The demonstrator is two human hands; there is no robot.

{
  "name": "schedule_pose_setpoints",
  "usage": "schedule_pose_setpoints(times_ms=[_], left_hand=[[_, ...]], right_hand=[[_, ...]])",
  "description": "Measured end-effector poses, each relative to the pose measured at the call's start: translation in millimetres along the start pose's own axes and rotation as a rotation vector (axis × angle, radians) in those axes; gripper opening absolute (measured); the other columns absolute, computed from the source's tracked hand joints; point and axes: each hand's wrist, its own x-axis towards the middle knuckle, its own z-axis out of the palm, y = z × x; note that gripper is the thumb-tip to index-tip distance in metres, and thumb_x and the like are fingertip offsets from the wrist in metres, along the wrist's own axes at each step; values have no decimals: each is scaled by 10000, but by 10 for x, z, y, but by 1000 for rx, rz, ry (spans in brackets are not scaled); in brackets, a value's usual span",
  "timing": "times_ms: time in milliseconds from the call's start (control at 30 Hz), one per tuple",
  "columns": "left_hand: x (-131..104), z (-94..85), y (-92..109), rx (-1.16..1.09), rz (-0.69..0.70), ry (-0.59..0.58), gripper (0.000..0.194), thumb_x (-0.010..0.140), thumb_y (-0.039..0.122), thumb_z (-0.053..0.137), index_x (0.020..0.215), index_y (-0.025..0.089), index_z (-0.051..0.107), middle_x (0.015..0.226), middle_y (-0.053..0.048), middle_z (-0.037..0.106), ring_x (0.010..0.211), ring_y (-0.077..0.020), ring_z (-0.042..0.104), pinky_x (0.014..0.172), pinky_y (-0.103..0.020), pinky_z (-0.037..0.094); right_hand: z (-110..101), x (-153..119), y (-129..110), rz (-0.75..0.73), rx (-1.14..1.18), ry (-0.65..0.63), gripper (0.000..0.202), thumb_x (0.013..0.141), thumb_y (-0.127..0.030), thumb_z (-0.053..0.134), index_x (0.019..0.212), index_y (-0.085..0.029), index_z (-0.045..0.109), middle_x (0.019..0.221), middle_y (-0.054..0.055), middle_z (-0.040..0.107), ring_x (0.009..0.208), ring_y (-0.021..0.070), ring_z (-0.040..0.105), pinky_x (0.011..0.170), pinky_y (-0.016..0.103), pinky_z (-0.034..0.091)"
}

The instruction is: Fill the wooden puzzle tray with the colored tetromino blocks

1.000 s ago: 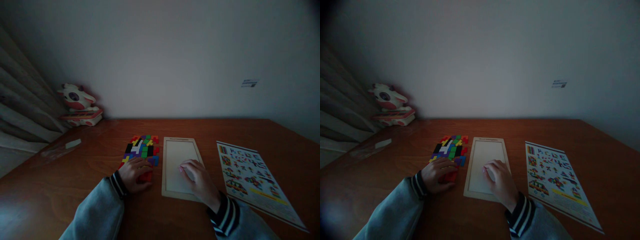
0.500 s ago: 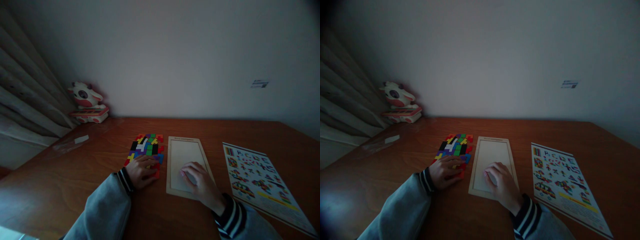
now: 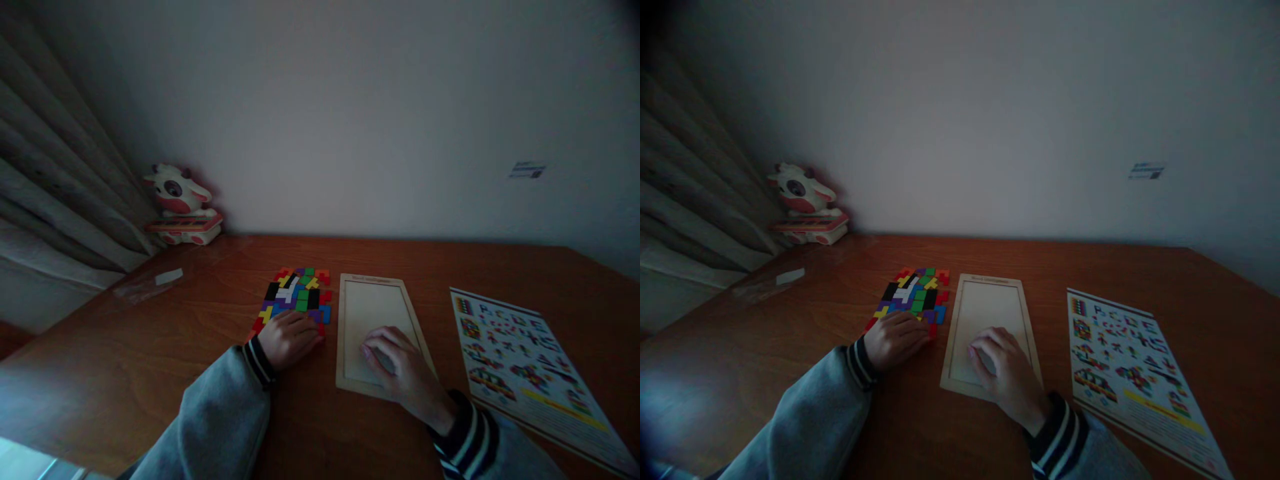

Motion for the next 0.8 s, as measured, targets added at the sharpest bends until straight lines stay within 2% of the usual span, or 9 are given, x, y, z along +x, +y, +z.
schedule_pose_setpoints(times_ms=[67,167,267,367,600,700,800], left_hand=[[1,-8,0,51,-57,21,162,961,232,560,874,168,681,784,-34,717,719,-152,669,666,-272,539],[0,-11,40,54,-116,53,200,983,257,534,871,159,669,647,-14,674,588,-132,639,582,-243,509],[16,14,145,-40,-129,70,217,1001,276,509,904,162,666,645,-11,682,548,-120,634,550,-230,491],[48,57,273,-142,-88,51,195,997,280,520,941,164,666,656,-13,688,547,-126,637,542,-237,487],[134,63,381,-259,40,67,160,985,237,537,1026,123,642,744,-52,718,620,-142,662,582,-247,511],[153,36,371,-205,27,45,174,983,247,537,1053,135,651,727,-45,711,625,-147,657,584,-254,507],[146,27,368,-151,-17,21,215,969,319,550,1048,152,660,708,-42,701,633,-168,648,577,-277,497]], right_hand=[[1,-5,-1,-15,19,-7,142,974,-243,498,944,-220,635,938,56,651,923,208,609,839,387,507],[5,-27,1,-48,49,-20,159,966,-224,513,1092,-232,609,1017,60,665,972,205,621,866,380,518],[29,-54,5,-91,65,-58,338,948,-204,549,1281,-252,524,1013,45,681,926,190,642,847,361,534],[62,-72,0,-148,78,-102,445,943,-211,575,1368,-275,463,935,16,697,845,172,655,803,333,541],[78,-69,-16,-284,62,-28,266,950,-231,580,1215,-244,587,834,21,703,720,164,637,678,299,519],[55,-50,-11,-298,66,13,235,947,-177,571,1166,-253,608,873,21,714,750,163,642,704,301,520],[30,-33,-5,-229,79,40,229,938,-137,554,1130,-247,615,949,37,710,847,174,650,770,316,528]])
